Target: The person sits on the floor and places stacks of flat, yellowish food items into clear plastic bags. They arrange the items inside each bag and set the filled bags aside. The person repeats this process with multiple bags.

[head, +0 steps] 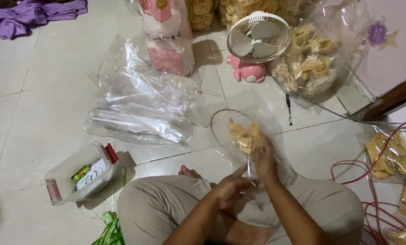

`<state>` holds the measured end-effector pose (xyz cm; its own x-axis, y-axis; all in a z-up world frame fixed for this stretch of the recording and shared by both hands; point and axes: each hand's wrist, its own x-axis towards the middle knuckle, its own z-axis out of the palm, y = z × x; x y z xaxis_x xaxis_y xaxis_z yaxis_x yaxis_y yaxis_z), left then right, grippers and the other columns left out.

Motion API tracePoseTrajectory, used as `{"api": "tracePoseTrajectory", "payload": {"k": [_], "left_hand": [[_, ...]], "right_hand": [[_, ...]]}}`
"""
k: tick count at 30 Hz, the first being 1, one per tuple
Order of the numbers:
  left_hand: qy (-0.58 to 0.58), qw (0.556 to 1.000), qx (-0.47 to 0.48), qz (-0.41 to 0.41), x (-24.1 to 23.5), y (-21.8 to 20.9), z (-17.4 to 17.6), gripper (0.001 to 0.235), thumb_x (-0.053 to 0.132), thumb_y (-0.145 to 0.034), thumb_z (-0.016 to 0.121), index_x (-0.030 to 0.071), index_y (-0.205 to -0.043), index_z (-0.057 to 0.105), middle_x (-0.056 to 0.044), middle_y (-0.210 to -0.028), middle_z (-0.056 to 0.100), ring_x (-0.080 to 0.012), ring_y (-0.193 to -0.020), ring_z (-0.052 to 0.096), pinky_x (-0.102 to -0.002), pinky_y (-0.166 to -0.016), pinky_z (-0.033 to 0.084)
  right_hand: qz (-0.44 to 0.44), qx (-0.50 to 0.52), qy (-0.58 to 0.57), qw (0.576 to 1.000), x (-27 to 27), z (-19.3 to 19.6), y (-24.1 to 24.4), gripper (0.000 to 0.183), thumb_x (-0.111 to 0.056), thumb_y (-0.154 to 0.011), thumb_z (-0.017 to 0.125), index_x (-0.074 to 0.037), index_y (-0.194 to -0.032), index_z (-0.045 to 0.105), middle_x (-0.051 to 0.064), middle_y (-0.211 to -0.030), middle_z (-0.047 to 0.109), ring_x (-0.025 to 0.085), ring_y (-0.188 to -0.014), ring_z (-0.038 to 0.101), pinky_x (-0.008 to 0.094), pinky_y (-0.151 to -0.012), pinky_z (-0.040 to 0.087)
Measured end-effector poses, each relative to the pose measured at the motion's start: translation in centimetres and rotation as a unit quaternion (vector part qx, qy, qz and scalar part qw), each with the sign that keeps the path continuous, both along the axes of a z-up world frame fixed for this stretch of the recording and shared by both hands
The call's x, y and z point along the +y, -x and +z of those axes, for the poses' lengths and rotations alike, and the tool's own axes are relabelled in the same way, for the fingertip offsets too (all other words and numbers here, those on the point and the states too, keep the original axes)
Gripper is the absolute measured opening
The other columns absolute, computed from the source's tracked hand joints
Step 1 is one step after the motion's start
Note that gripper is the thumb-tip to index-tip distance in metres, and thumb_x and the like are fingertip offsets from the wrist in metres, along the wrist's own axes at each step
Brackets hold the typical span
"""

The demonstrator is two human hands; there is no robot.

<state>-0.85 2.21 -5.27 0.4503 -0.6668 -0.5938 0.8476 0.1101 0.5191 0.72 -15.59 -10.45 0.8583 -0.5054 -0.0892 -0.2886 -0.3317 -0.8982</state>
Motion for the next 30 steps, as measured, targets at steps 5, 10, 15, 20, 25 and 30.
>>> {"api": "tracePoseTrajectory", "payload": {"k": [5,10,15,20,25,30], "left_hand": [[0.116,0.980,0.108,0.121,2.0,-1.0,-2.5,0.064,0.037,-0.086,0.074,0.017,-0.143,0.051,-0.032,-0.147,0.052,-0.0196,-0.069,0.067,-0.028,-0.048,0.061],[-0.043,0.989,0.089,0.108,0.3,-1.7,-2.0,0.079,0.032,-0.084,0.067,0.022,-0.156,0.035,-0.016,-0.127,0.072,-0.0202,-0.082,0.073,-0.023,-0.051,0.054],[-0.089,0.993,-0.071,0.021,1.0,-0.4,-1.5,0.096,-0.002,-0.086,0.067,0.034,-0.165,0.027,-0.005,-0.078,0.064,-0.0059,-0.045,0.042,-0.021,-0.042,0.030],[-0.108,0.994,-0.021,-0.027,4.4,0.4,0.2,0.089,-0.011,-0.079,0.058,0.030,-0.156,0.042,-0.008,-0.062,0.056,-0.0177,-0.053,0.053,-0.027,-0.051,0.042],[-0.086,0.961,0.161,0.206,2.9,-2.5,-9.8,0.097,0.066,-0.078,0.073,0.009,-0.147,0.034,-0.014,-0.137,0.050,-0.0266,-0.119,0.057,-0.038,-0.098,0.049],[-0.023,0.965,0.184,0.187,0.8,-3.6,-8.2,0.125,0.074,-0.076,0.080,0.008,-0.163,0.018,-0.015,-0.139,0.050,-0.0291,-0.117,0.057,-0.044,-0.096,0.055]], "right_hand": [[0.056,0.043,-0.122,0.990,1.5,8.9,0.7,0.060,-0.050,-0.091,0.049,-0.016,-0.139,0.061,0.005,-0.135,0.066,0.021,-0.126,0.061,0.035,-0.108,0.045],[-0.026,0.100,-0.199,0.975,1.6,5.1,2.2,0.061,-0.024,-0.088,0.072,-0.016,-0.145,0.054,0.006,-0.133,0.065,0.020,-0.112,0.065,0.031,-0.087,0.052],[-0.098,0.104,-0.294,0.945,1.3,4.0,0.4,0.068,-0.039,-0.094,0.058,-0.018,-0.157,0.041,0.016,-0.134,0.065,0.030,-0.101,0.069,0.038,-0.067,0.055],[-0.077,0.014,-0.275,0.958,-1.0,0.5,0.3,0.046,-0.010,-0.094,0.063,-0.011,-0.139,0.056,0.009,-0.108,0.065,0.019,-0.088,0.062,0.030,-0.064,0.049],[-0.005,-0.030,-0.259,0.965,-2.3,-5.6,0.9,0.056,-0.006,-0.089,0.064,-0.010,-0.144,0.056,0.013,-0.123,0.066,0.018,-0.102,0.065,0.030,-0.088,0.054],[0.069,-0.162,-0.272,0.946,-3.9,-11.0,-0.2,0.058,0.005,-0.091,0.063,-0.005,-0.147,0.053,0.012,-0.104,0.063,0.018,-0.092,0.069,0.028,-0.082,0.058]]}}
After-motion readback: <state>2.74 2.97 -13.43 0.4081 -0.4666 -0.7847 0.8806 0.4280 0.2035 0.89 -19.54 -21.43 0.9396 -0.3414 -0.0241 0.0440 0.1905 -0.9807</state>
